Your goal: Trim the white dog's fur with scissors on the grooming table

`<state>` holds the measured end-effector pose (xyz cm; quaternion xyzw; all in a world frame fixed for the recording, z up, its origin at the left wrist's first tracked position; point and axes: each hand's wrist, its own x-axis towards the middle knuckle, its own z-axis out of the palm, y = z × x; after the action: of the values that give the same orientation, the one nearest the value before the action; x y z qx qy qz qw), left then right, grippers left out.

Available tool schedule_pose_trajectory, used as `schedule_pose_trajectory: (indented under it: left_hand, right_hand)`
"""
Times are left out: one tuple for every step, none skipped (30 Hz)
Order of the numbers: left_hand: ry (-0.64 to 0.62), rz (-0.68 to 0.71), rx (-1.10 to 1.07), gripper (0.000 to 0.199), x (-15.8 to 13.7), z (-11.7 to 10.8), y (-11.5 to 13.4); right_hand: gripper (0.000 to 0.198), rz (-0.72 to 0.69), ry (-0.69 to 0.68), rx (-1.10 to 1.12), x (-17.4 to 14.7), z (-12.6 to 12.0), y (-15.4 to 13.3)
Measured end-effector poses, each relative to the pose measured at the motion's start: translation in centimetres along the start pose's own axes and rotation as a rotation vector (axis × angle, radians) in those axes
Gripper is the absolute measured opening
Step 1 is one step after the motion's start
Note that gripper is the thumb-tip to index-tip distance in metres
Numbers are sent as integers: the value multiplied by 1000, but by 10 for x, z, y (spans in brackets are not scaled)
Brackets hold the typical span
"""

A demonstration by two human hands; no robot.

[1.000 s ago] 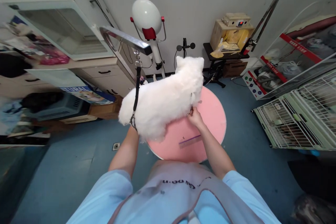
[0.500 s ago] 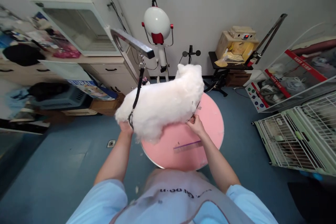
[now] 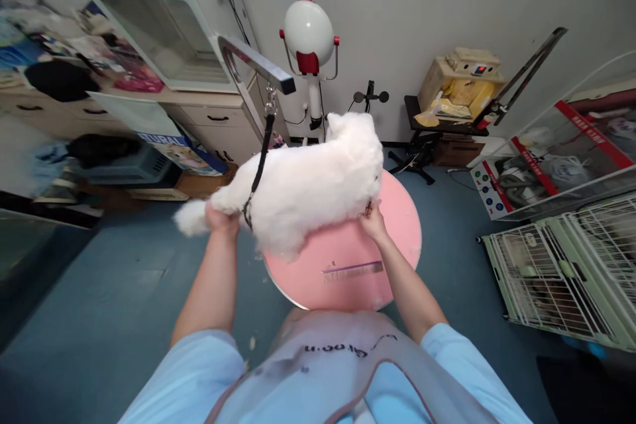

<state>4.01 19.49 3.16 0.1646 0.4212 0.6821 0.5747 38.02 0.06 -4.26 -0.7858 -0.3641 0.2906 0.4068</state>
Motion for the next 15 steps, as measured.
schedule_pose_trajectory:
  left_hand:
    - [46, 48, 17, 39, 4, 1, 9]
    - [83, 103, 48, 41, 8, 3, 18]
    - [112, 165, 85, 44, 11, 5, 27]
    - [131, 223, 124, 46, 13, 8, 36]
    - [148, 274, 158, 48, 12, 12, 43]
    - [152, 303, 176, 49, 10, 18, 49]
    - [153, 305, 172, 48, 6, 23, 55]
    - [148, 290, 147, 48, 1, 30, 60]
    - [146, 263, 111, 48, -6, 36, 64]
    - [135, 230, 75, 47, -14, 41, 67]
    - [114, 201, 43, 46, -22, 46, 70]
    - [95, 183, 25, 45, -29, 50, 72]
    - [90, 180, 22, 45, -36, 52, 74]
    - [96, 181, 31, 45, -42, 53, 75]
    - [120, 189, 44, 45, -46, 52, 75]
  right_hand:
    - [31, 12, -1, 6, 0, -1, 0]
    - [32, 13, -3, 12, 0, -1, -1]
    - [34, 4, -11, 16, 0, -1, -1]
    - [37, -9, -25, 17, 0, -1, -2]
    - [39, -20, -35, 14, 1, 0, -3]
    - [39, -23, -36, 10, 2, 1, -4]
    - [37, -11, -30, 5, 3, 2, -4]
    - [34, 10, -21, 3, 4, 3, -3]
    - [32, 29, -10, 5, 6, 4, -1]
    - [30, 30, -6, 12, 7, 5, 1]
    - [31, 11, -15, 19, 10, 5, 3]
    - [33, -23, -37, 23, 12, 6, 6]
    - [35, -62, -63, 22, 16, 6, 8]
    - [36, -100, -90, 17, 20, 6, 10]
    - [37, -128, -117, 11, 24, 6, 11]
